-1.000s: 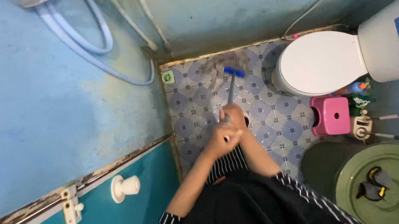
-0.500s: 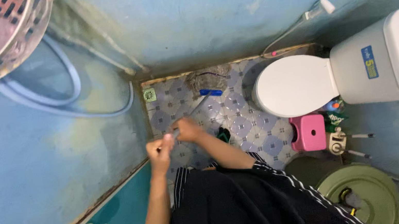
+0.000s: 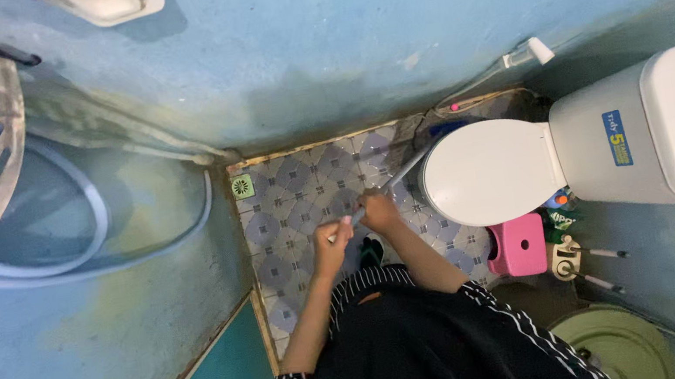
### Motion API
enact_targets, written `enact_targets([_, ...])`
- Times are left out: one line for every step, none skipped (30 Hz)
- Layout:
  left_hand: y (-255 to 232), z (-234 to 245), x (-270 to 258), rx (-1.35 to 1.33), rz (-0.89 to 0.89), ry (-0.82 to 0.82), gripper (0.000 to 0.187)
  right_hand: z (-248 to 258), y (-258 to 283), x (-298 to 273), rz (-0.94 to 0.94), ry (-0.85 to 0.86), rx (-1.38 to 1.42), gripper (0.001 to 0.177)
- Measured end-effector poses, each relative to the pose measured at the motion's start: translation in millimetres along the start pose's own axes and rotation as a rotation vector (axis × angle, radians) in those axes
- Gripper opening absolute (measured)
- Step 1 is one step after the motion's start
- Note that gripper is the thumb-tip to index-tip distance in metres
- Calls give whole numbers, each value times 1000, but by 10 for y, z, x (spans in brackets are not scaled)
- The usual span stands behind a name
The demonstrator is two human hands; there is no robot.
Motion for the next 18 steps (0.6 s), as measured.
enact_targets([-2, -30, 67, -21, 6, -13, 51, 25, 5, 75, 23, -12, -4, 19])
enact_targets([-31, -62, 117, -44, 14, -29, 53, 41, 29, 147, 48, -20, -9, 16])
enact_targets([-115, -54, 181, -34, -9, -39, 53, 52, 67, 183, 72, -27, -14, 16])
enact_targets([-225, 20, 218, -20, -29, -52, 52, 20, 135, 178, 86, -8, 6, 18])
enact_targets([-361, 101, 219, -6, -48, -64, 52, -4, 230, 168, 99, 11, 27, 21])
enact_targets([-500, 193, 212, 20, -52, -67, 51, -7, 366, 175, 114, 25, 51, 23])
enact_targets([-647, 292, 186, 47, -56, -70, 50, 32, 509, 127, 117, 21, 124, 23])
enact_targets([-788, 380, 165, 71, -61, -72, 50, 80, 669, 35, 119, 16, 195, 22])
enact_targets([-976, 423, 152, 97, -122, -14, 50, 139, 840, -48, 120, 10, 266, 22])
enact_targets([-1152, 467, 120, 124, -182, 45, 52, 199, 995, -123, 102, -6, 308, 22])
enact_targets([-1306, 477, 92, 151, -242, 104, 54, 265, 1137, -201, 83, -22, 350, 22])
enact_targets([-1404, 497, 69, 147, -265, 129, 53, 360, 1223, -256, 65, -37, 391, 23])
enact_targets([-1484, 510, 47, 143, -288, 154, 52, 411, 1294, -265, 68, 13, 381, 20])
enact_targets([-1540, 487, 21, 138, -308, 179, 50, 452, 1342, -268, 68, 65, 371, 19])
enact_targets([-1604, 467, 12, 62, -354, 170, 50, 468, 1377, -289, 69, 117, 361, 18])
enact_targets([-1649, 447, 21, -13, -401, 162, 49, 481, 1340, -313, 20, 132, 344, 20])
enact_targets([-1686, 430, 26, -89, -447, 154, 49, 479, 1269, -342, -29, 147, 326, 21])
enact_targets([-1641, 358, 57, -69, -416, 193, 45, 460, 1194, -351, -77, 160, 311, 22])
Point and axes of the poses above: each hand's wrist, its own x-axis towards the middle knuckle, its own z-axis out of the back of the hand, y = z × x, the point moved 10 cm from there along x, towards the middle knuckle, and after that the axes turned 11 degrees about -z, right-handed, at the moved point
